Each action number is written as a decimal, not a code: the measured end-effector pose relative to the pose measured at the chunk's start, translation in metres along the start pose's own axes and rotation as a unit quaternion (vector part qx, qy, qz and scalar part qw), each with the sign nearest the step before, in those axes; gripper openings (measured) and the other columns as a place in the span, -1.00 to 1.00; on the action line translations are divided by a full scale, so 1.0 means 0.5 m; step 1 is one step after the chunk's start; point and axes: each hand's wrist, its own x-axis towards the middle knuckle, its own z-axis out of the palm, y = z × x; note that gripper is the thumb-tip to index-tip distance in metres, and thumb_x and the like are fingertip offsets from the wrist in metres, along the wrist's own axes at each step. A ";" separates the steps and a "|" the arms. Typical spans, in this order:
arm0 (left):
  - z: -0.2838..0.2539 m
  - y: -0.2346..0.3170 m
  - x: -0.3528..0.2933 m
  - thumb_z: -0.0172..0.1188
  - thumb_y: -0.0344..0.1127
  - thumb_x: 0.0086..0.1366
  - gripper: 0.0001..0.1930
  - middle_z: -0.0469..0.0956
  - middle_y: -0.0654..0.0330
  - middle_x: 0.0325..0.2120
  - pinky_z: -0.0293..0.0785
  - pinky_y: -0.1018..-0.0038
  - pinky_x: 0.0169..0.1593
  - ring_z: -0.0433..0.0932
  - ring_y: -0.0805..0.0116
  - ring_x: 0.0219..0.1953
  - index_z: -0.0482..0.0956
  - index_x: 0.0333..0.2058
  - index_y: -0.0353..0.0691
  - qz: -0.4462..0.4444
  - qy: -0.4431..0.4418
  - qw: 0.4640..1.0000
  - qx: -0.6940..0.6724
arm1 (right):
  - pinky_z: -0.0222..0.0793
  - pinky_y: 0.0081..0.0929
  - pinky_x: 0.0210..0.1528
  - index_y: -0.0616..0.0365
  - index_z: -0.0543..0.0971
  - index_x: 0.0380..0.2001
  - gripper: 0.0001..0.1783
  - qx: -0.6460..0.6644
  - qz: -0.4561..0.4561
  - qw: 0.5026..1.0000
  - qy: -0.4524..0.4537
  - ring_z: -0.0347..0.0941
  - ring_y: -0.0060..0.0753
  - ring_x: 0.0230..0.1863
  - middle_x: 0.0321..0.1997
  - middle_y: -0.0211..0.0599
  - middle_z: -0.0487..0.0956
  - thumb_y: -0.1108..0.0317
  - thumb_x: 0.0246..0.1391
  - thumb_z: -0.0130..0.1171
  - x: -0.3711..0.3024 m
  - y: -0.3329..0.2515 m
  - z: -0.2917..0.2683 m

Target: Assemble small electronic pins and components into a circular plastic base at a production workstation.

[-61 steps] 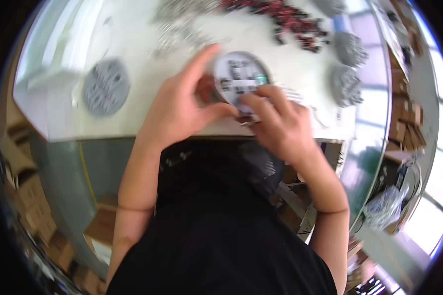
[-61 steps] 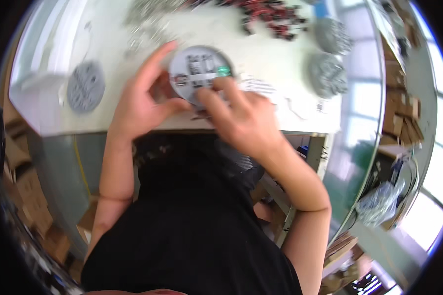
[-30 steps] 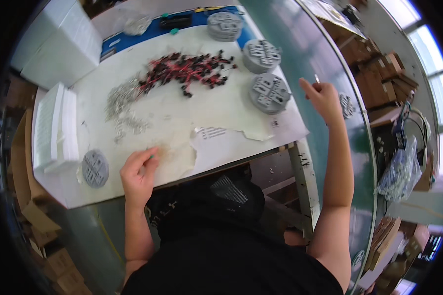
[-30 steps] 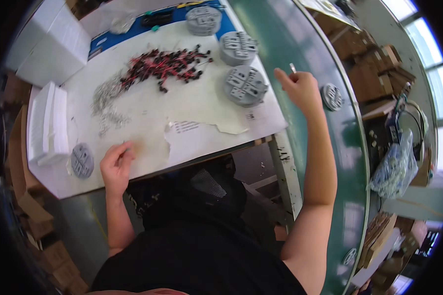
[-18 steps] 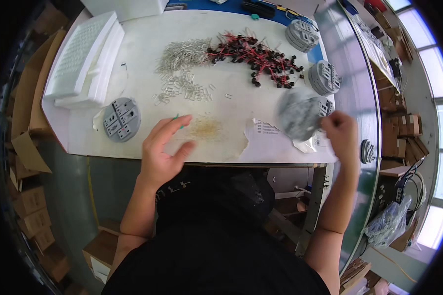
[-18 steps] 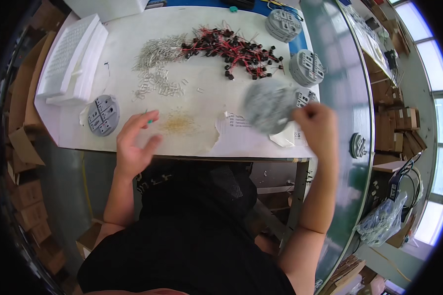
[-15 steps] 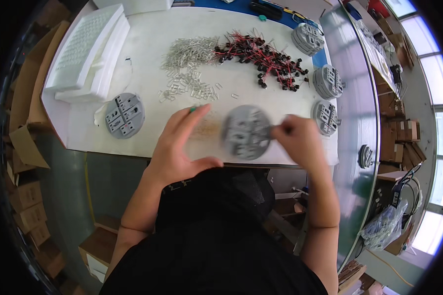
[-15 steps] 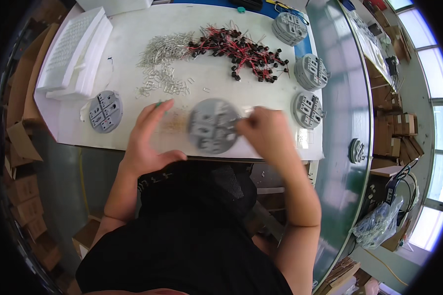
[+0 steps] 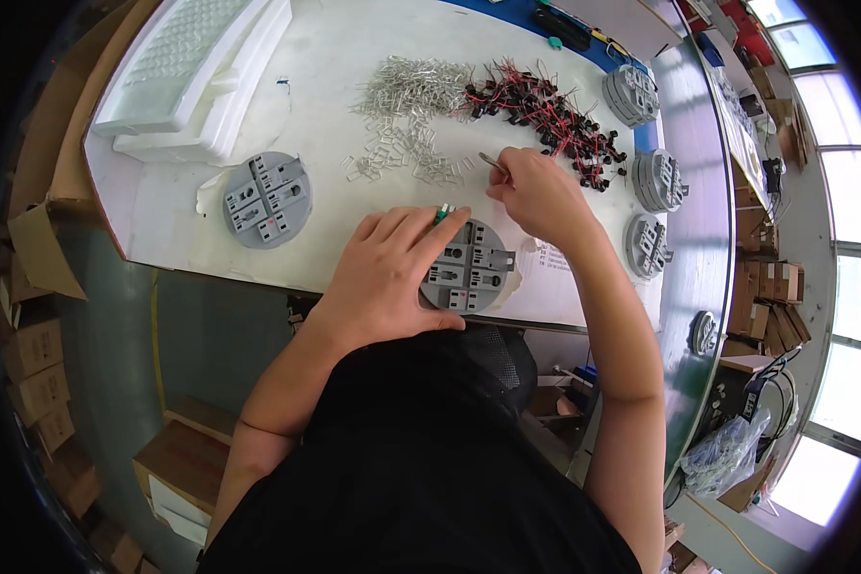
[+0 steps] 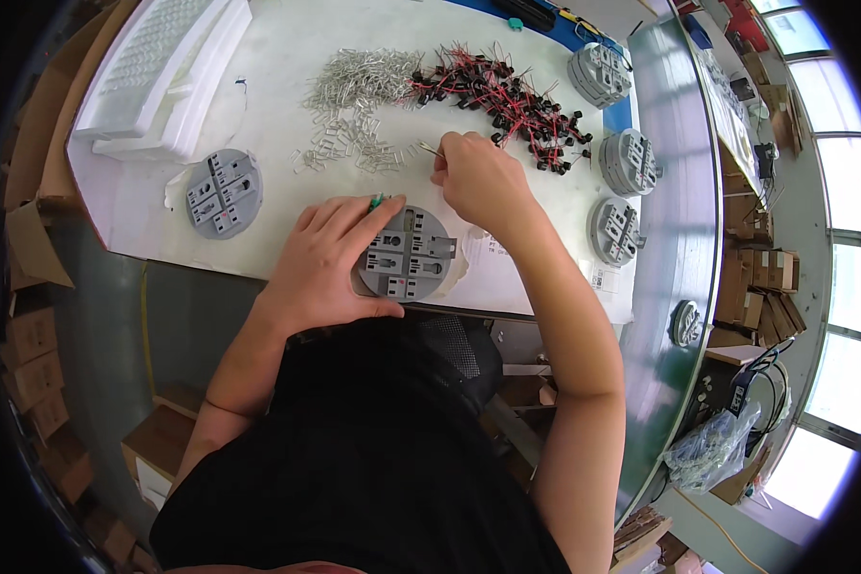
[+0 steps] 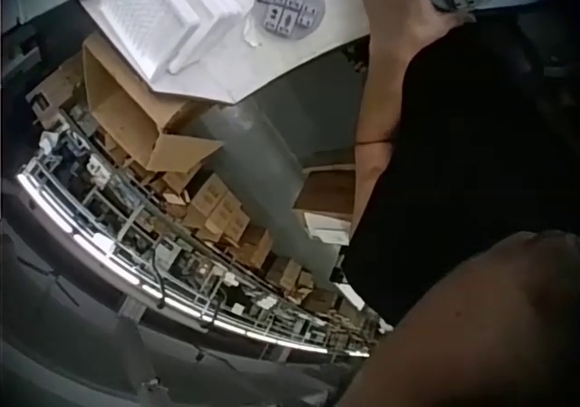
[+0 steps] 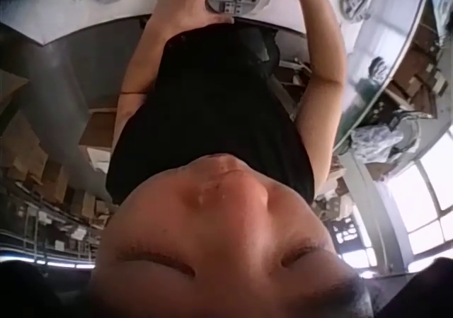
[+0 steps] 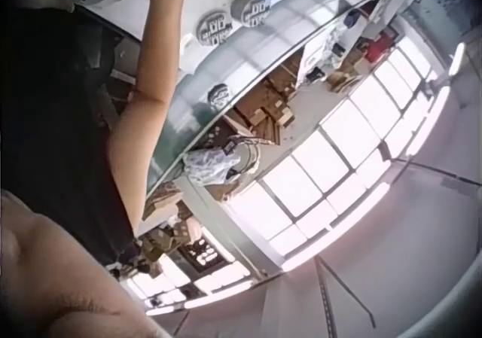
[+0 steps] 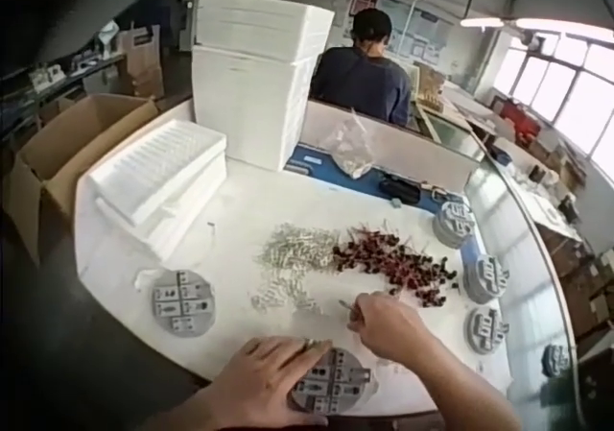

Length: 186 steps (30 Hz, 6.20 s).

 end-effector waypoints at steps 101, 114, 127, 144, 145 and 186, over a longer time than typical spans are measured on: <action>0.017 0.023 0.114 0.37 -0.41 0.33 -0.80 0.64 0.07 -0.35 0.61 0.21 -0.10 0.65 0.07 -0.25 0.63 -0.10 -0.29 0.032 0.003 0.997 -0.065 | 0.19 -0.65 -0.57 0.19 0.71 -0.22 -0.66 0.491 0.145 0.852 -0.107 0.31 -0.76 -0.62 -0.50 -0.52 0.57 0.10 0.42 0.28 -0.079 0.065 -0.001; 0.064 0.034 0.112 0.44 -0.45 0.27 -0.70 0.59 0.09 -0.34 0.58 0.25 -0.18 0.61 0.08 -0.29 0.74 -0.02 -0.29 0.029 0.044 0.997 -0.059 | 0.43 -0.47 -0.35 0.25 0.69 -0.18 -0.65 0.283 0.054 0.942 0.172 0.51 -0.55 -0.45 -0.43 -0.42 0.64 0.13 0.30 0.38 -0.099 0.117 -0.012; 0.048 0.032 0.105 0.54 -0.34 0.20 -0.55 0.61 0.11 -0.08 0.58 0.25 0.04 0.60 0.11 -0.05 0.74 0.08 -0.23 0.019 0.054 0.998 -0.034 | 0.45 -0.41 -0.30 0.21 0.69 -0.13 -0.72 0.136 0.104 0.961 0.219 0.50 -0.46 -0.45 -0.36 -0.26 0.72 0.32 0.12 0.45 -0.119 0.118 -0.011; -0.021 0.079 0.120 0.48 -0.37 0.33 -0.78 0.75 0.25 -0.39 0.59 0.49 -0.17 0.63 0.48 -0.36 0.78 -0.10 -0.33 -0.099 -0.013 0.919 -0.382 | 0.39 -0.54 -0.44 0.18 0.73 -0.22 -0.76 0.224 -0.095 0.945 0.219 0.48 -0.54 -0.49 -0.23 -0.33 0.71 0.63 0.02 0.50 -0.231 -0.034 -0.055; -0.020 0.076 0.116 0.48 -0.37 0.33 -0.78 0.75 0.25 -0.39 0.59 0.49 -0.17 0.63 0.48 -0.36 0.78 -0.10 -0.33 -0.101 -0.012 0.918 -0.383 | 0.38 -0.55 -0.44 0.18 0.73 -0.22 -0.76 0.249 -0.086 0.943 0.204 0.46 -0.57 -0.49 -0.23 -0.34 0.71 0.62 0.01 0.50 -0.232 -0.037 -0.054; 0.051 0.055 0.040 0.49 -0.42 0.07 -0.79 0.55 0.19 0.07 0.38 0.20 0.25 0.44 0.05 0.18 0.70 -0.29 -0.13 -0.018 0.095 0.993 -0.062 | 0.51 -0.47 -0.34 0.25 0.68 -0.11 -0.77 0.183 -0.016 0.981 0.054 0.57 -0.43 -0.41 -0.17 -0.24 0.68 0.64 0.16 0.35 -0.251 -0.028 -0.006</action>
